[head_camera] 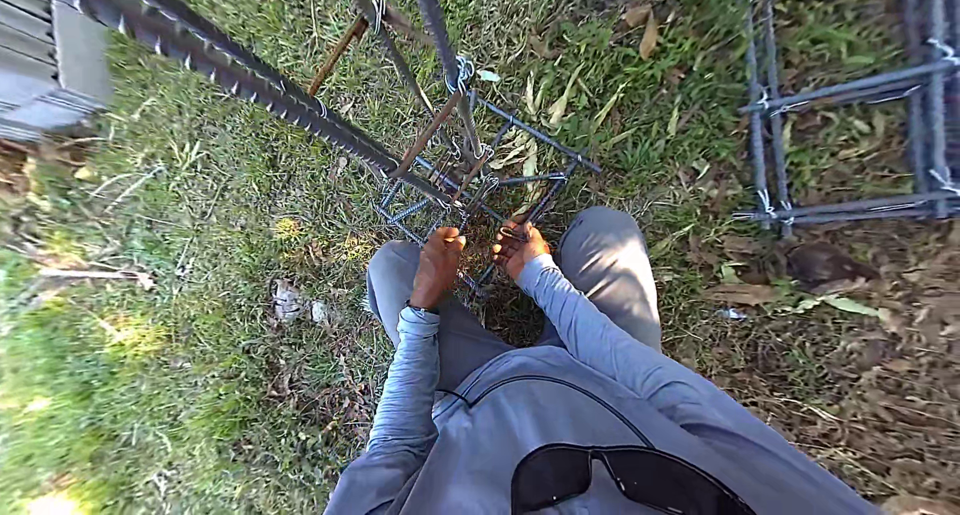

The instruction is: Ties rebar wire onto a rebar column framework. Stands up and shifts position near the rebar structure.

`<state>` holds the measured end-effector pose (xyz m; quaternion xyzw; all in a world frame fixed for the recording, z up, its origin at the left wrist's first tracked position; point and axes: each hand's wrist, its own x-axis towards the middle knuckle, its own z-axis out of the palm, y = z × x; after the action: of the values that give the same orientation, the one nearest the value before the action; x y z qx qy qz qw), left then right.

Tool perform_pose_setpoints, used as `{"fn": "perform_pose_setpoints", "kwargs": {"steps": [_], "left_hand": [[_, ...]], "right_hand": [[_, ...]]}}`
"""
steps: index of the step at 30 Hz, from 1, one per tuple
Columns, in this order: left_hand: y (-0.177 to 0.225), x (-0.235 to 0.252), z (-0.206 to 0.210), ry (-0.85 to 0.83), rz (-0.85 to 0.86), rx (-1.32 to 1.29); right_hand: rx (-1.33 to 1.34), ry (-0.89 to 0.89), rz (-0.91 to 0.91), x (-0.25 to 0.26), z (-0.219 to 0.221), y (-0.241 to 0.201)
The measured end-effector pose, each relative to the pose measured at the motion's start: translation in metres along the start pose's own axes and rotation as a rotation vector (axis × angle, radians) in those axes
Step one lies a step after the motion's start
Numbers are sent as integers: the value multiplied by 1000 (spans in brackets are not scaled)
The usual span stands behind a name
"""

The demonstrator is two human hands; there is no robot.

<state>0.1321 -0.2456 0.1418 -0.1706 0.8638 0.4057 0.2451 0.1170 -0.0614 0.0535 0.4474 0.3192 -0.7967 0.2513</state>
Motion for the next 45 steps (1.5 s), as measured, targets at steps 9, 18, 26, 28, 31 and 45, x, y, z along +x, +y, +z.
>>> {"fn": "perform_pose_setpoints", "kwargs": {"steps": [9,18,26,28,31,45], "left_hand": [[25,-45,-38,311,184,-346],[-10,-25,-86,537,165,-440],[-111,-53,-116,726,-61,-333],[-141,-59,-118,784,-123,-360],[-186,-67,-113,843,-232,-411],[-317,-87,-19,715,-584,-714]], "right_hand": [[13,-59,-41,-4,2,10],[-531,-15,-117,-79,-18,-9],[-1063,95,-647,-105,-59,-24],[-1163,78,-685,-109,-61,-32],[-1329,56,-666,-114,-59,-38],[-2052,27,-404,-122,-30,8]]}}
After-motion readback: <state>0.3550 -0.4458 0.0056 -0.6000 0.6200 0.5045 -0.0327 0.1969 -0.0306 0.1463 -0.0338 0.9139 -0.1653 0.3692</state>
